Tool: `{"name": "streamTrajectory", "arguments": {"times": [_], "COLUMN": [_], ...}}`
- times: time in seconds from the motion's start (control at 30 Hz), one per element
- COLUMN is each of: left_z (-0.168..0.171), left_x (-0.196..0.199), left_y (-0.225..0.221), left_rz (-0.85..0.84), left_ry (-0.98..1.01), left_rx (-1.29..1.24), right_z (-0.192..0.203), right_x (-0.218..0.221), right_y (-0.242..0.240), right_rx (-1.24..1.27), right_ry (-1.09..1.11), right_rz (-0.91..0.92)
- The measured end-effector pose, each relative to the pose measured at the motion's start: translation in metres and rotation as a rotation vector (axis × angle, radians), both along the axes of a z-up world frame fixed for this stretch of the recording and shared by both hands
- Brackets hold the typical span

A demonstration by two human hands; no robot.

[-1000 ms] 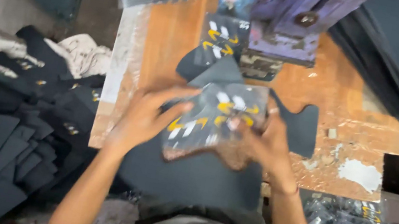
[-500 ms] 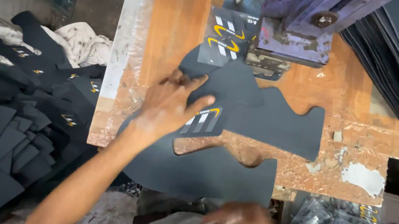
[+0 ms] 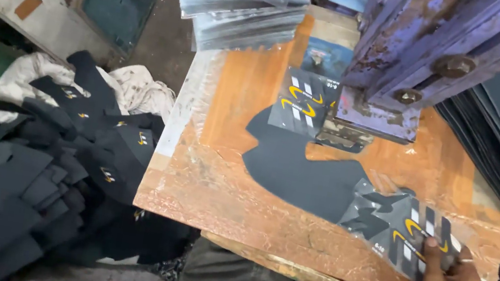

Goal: Applying stickers and decorative components onto pre-cut footwear panels at an industrial assembly station.

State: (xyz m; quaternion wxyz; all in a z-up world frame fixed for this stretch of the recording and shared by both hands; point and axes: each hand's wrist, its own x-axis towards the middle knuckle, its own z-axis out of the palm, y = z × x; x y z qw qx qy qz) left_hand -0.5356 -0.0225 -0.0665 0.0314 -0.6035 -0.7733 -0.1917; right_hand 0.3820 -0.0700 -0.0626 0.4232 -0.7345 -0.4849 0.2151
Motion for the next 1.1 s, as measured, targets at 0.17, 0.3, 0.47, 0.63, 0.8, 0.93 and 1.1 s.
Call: {"name": "streamTrajectory", "arguments": {"times": [0.17, 0.3, 0.47, 0.63, 0.8, 0.93, 1.1], "left_z": [0.139, 0.129, 0.137, 0.123, 0.039, 0.071, 0.041], "left_x": [0.303, 0.383, 0.410, 0.483, 0.553, 0.530, 0.506], "left_y": [0.156, 0.238, 0.219, 0.067, -0.004, 0.054, 0.137], "left_rz": [-0.296, -0.489, -0.631, -0.746, -1.201, -0.818, -0.395], "left_ry": [0.170, 0.265, 0.146, 0.017, -0.144, -0.288, -0.215], "left_rx": [0.263, 0.406, 0.549, 0.410, 0.102, 0.065, 0.019], "right_z": [0.005, -0.052, -0.073, -0.002, 0.034, -0.012, 0.047], "right_x": [0.072, 0.208, 0.246, 0.053, -0.105, -0.025, 0.056], "right_y": [-0.047, -0.082, -0.083, -0.009, 0.034, 0.025, 0.001], "right_rx": [0.009, -0.166, -0.232, -0.316, -0.315, -0.200, -0.152], "right_ry": [0.243, -0.066, 0.061, 0.354, 0.615, 0.171, -0.059], "right_rz": [0.016, 0.044, 0.169, 0.322, 0.548, 0.363, 0.167]}}
